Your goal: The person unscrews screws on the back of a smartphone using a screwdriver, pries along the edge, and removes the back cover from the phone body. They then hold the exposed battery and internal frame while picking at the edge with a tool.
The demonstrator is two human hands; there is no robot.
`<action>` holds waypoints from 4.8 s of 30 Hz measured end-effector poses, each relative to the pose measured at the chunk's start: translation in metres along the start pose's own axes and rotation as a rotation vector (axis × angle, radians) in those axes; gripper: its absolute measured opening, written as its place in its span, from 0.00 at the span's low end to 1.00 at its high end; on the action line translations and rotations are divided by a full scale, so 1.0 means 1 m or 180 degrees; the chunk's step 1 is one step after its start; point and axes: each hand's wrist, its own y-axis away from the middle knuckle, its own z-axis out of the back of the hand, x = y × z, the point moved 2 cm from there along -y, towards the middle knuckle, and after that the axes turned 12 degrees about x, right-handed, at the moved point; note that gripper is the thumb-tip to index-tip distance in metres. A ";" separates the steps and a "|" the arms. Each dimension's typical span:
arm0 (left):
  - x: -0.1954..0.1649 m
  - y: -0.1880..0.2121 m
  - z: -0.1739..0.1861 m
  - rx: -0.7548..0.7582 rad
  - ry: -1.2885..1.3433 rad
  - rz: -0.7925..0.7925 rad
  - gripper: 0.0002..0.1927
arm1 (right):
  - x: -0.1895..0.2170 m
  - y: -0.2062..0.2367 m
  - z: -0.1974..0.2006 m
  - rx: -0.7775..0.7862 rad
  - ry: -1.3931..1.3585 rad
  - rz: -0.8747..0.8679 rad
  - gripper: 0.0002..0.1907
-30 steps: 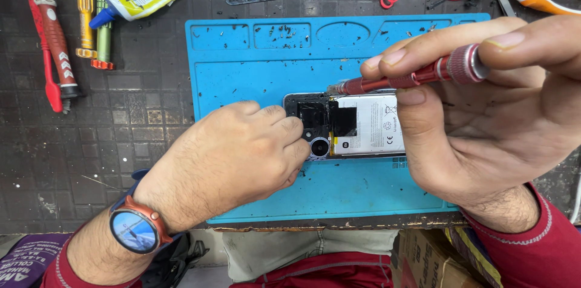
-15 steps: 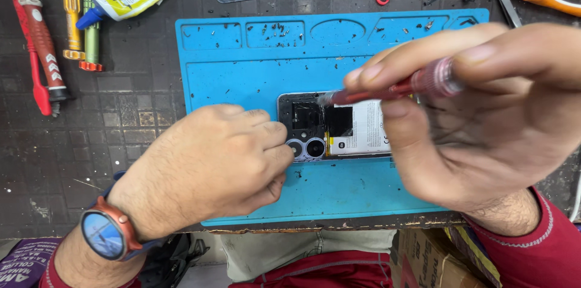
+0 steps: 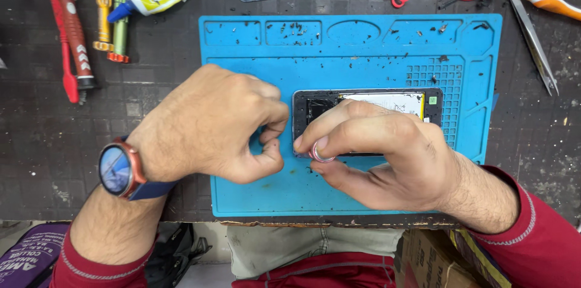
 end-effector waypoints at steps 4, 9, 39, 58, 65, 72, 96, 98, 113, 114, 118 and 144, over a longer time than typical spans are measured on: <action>0.002 0.001 -0.001 -0.0053 0.0041 -0.0021 0.08 | -0.001 0.002 0.000 -0.0011 0.0037 0.0034 0.23; 0.003 0.002 0.000 -0.0041 0.0068 -0.0019 0.08 | -0.002 0.004 -0.001 0.0083 -0.0008 0.0070 0.23; 0.003 0.001 0.000 0.0059 0.0044 0.0084 0.08 | -0.004 0.004 -0.002 0.0071 -0.0030 0.0221 0.24; 0.003 0.001 0.001 0.0064 0.0036 0.0102 0.09 | 0.001 0.003 0.000 0.0400 0.0113 0.0312 0.18; 0.005 0.002 0.001 0.0017 0.0047 0.0044 0.08 | 0.010 -0.006 0.004 0.0478 0.0356 0.0477 0.12; 0.006 0.001 0.001 0.0059 0.0024 0.0062 0.08 | 0.007 -0.003 -0.001 0.0425 -0.0044 0.0247 0.18; 0.004 0.001 0.002 0.0031 0.0088 -0.0020 0.09 | 0.004 -0.005 -0.004 0.0355 0.0302 0.0346 0.23; 0.003 0.001 0.000 0.0064 0.0051 0.0035 0.09 | 0.008 -0.005 -0.003 0.0431 0.0514 0.0384 0.24; 0.004 0.004 0.002 -0.0011 0.0074 0.0015 0.08 | 0.010 -0.003 0.001 0.0321 0.0652 0.0372 0.21; 0.004 0.003 0.002 -0.0052 0.0094 -0.0039 0.08 | 0.009 -0.003 -0.002 0.0295 0.0570 0.0317 0.21; 0.003 0.002 0.002 -0.0051 0.0063 -0.0095 0.09 | 0.003 0.000 -0.005 0.0238 0.0124 0.0236 0.26; -0.022 0.001 -0.009 -0.0187 -0.0731 -0.0649 0.13 | -0.001 0.036 0.038 -0.0967 0.0875 -0.0401 0.26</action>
